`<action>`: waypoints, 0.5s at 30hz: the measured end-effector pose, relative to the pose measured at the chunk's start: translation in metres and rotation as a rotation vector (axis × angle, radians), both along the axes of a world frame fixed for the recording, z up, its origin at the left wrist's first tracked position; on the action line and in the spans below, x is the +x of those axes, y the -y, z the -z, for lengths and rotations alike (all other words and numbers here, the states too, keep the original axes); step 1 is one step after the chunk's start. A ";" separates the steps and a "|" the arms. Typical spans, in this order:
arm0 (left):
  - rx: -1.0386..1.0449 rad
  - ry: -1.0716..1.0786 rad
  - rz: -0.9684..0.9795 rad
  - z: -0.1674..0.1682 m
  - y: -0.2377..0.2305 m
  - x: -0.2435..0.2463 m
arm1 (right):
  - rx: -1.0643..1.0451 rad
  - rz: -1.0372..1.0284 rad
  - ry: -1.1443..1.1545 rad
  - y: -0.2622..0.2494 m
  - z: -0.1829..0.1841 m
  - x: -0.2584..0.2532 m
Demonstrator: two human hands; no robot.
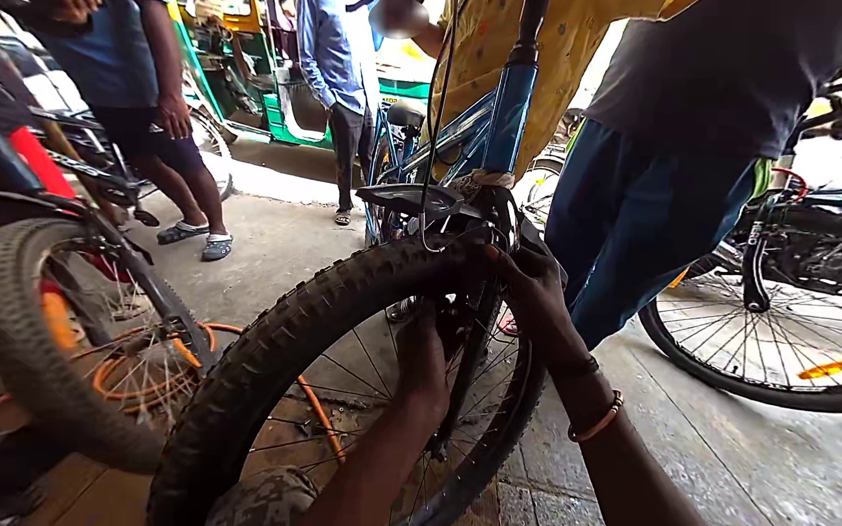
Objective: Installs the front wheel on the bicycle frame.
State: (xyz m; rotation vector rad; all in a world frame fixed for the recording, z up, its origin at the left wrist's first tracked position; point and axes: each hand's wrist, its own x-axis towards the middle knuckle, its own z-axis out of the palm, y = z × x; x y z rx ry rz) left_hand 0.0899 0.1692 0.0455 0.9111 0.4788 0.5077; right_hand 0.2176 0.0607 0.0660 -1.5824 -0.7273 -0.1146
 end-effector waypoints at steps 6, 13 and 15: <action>-0.098 0.145 0.237 0.009 -0.005 0.015 | -0.050 0.040 0.026 0.003 -0.004 -0.003; -0.165 0.302 0.290 0.019 -0.007 0.018 | -0.063 0.034 0.037 0.007 -0.002 -0.005; -0.139 0.295 0.278 0.017 -0.005 0.018 | -0.080 0.030 0.044 0.007 -0.005 -0.003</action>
